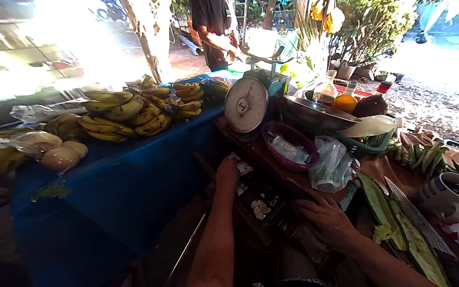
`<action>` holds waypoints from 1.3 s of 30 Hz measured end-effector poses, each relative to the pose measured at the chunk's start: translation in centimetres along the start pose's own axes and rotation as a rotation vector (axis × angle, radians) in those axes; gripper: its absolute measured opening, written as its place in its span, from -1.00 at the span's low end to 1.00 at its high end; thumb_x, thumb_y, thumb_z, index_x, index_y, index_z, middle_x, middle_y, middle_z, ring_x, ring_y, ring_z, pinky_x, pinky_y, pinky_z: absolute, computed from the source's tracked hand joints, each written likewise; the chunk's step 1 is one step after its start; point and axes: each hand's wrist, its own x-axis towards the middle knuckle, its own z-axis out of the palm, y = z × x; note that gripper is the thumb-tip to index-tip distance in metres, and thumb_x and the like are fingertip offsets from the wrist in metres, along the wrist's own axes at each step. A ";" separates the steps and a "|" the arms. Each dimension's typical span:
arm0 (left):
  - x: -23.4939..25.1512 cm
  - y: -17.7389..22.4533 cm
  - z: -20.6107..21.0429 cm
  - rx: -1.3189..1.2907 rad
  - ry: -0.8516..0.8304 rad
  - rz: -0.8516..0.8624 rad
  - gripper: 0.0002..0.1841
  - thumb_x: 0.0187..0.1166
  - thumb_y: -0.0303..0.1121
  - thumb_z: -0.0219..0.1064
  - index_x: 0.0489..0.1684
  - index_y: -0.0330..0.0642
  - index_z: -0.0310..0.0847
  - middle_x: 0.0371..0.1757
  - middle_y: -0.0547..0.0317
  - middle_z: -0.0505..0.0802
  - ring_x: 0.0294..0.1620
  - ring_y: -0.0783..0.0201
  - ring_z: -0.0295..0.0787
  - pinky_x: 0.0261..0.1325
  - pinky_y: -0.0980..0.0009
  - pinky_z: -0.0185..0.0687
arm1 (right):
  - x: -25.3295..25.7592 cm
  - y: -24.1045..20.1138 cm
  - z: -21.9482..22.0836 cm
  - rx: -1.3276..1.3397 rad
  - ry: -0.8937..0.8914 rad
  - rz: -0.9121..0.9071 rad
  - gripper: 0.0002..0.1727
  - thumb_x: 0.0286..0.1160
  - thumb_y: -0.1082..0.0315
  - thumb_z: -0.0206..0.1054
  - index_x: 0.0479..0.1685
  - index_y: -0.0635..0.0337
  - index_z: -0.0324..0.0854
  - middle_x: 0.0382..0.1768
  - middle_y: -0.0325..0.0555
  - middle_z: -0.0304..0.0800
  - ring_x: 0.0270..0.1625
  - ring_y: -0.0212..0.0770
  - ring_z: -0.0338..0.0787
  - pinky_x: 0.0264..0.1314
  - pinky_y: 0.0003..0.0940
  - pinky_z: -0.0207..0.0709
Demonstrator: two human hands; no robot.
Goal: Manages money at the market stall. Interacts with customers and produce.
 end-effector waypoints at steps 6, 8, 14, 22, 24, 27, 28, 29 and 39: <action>0.1 -0.2 0.1 -0.007 0.010 0.008 -0.70 0.65 -0.49 0.19 0.25 -0.22 0.71 0.39 -0.20 0.72 0.44 -0.16 0.67 0.45 -0.11 0.58 | 0.1 0.0 0.1 0.007 0.005 -0.001 -0.71 0.62 0.18 0.16 -0.01 -0.13 0.83 0.31 -0.38 0.83 0.61 0.04 0.57 0.61 0.10 0.40; 0.2 -0.2 0.1 -0.006 0.008 0.006 -0.70 0.65 -0.49 0.19 0.25 -0.22 0.71 0.39 -0.20 0.71 0.44 -0.15 0.67 0.45 -0.11 0.57 | 0.1 0.1 0.1 0.006 0.001 -0.001 -0.70 0.60 0.19 0.16 0.00 -0.14 0.84 0.31 -0.38 0.83 0.61 0.05 0.57 0.60 0.12 0.41; 0.1 -0.4 0.1 -0.041 0.021 0.012 -0.67 0.62 -0.51 0.19 0.28 -0.24 0.70 0.41 -0.23 0.70 0.44 -0.17 0.67 0.45 -0.13 0.58 | 0.3 -0.1 0.0 0.010 -0.004 -0.005 -0.71 0.60 0.18 0.15 -0.05 -0.12 0.83 0.30 -0.35 0.84 0.60 0.07 0.57 0.57 0.14 0.43; -0.2 -0.5 0.2 -0.083 0.032 0.026 -0.65 0.60 -0.48 0.24 0.33 -0.25 0.68 0.43 -0.21 0.71 0.46 -0.18 0.66 0.47 -0.14 0.58 | 0.3 -0.2 0.3 0.065 0.031 0.001 -0.62 0.60 0.12 0.07 -0.07 -0.08 0.87 0.24 -0.28 0.88 0.54 0.17 0.62 0.50 0.24 0.44; -0.1 -0.8 0.3 -0.086 0.037 0.027 -0.63 0.59 -0.49 0.26 0.36 -0.24 0.66 0.44 -0.21 0.70 0.48 -0.17 0.65 0.47 -0.13 0.58 | 0.5 -0.4 -0.2 0.094 -0.009 0.004 -0.63 0.56 0.18 0.11 -0.05 -0.03 0.89 0.25 -0.22 0.88 0.55 0.24 0.61 0.50 0.30 0.41; -0.1 -0.8 0.5 -0.100 0.051 0.054 -0.64 0.57 -0.53 0.25 0.32 -0.23 0.68 0.43 -0.22 0.70 0.46 -0.18 0.66 0.43 -0.15 0.61 | 0.6 -0.4 -1.4 0.131 -0.122 0.012 -0.71 0.51 0.30 0.23 0.02 0.06 0.87 0.32 -0.12 0.83 0.60 0.35 0.53 0.52 0.39 0.34; -0.1 -0.8 0.6 -0.106 0.055 0.055 -0.64 0.57 -0.54 0.24 0.31 -0.24 0.68 0.44 -0.22 0.70 0.46 -0.19 0.66 0.43 -0.15 0.62 | 0.6 -0.4 -1.6 0.138 -0.143 0.016 -0.71 0.51 0.32 0.25 0.03 0.08 0.86 0.33 -0.09 0.83 0.60 0.38 0.52 0.52 0.42 0.33; -0.1 -0.7 0.6 -0.106 0.055 0.058 -0.64 0.57 -0.55 0.23 0.31 -0.25 0.68 0.44 -0.22 0.69 0.45 -0.19 0.66 0.41 -0.15 0.63 | 0.6 -0.3 -1.7 0.146 -0.161 0.020 -0.72 0.52 0.33 0.25 0.04 0.10 0.86 0.34 -0.07 0.82 0.60 0.41 0.50 0.51 0.46 0.30; -0.6 -0.7 0.3 -0.127 0.047 0.072 -0.63 0.56 -0.60 0.23 0.33 -0.26 0.66 0.42 -0.23 0.70 0.43 -0.19 0.68 0.35 -0.15 0.68 | 0.7 -0.1 -1.6 0.124 -0.206 0.022 -0.70 0.70 0.32 0.16 0.08 0.13 0.82 0.38 -0.01 0.79 0.66 0.31 0.46 0.67 0.26 0.19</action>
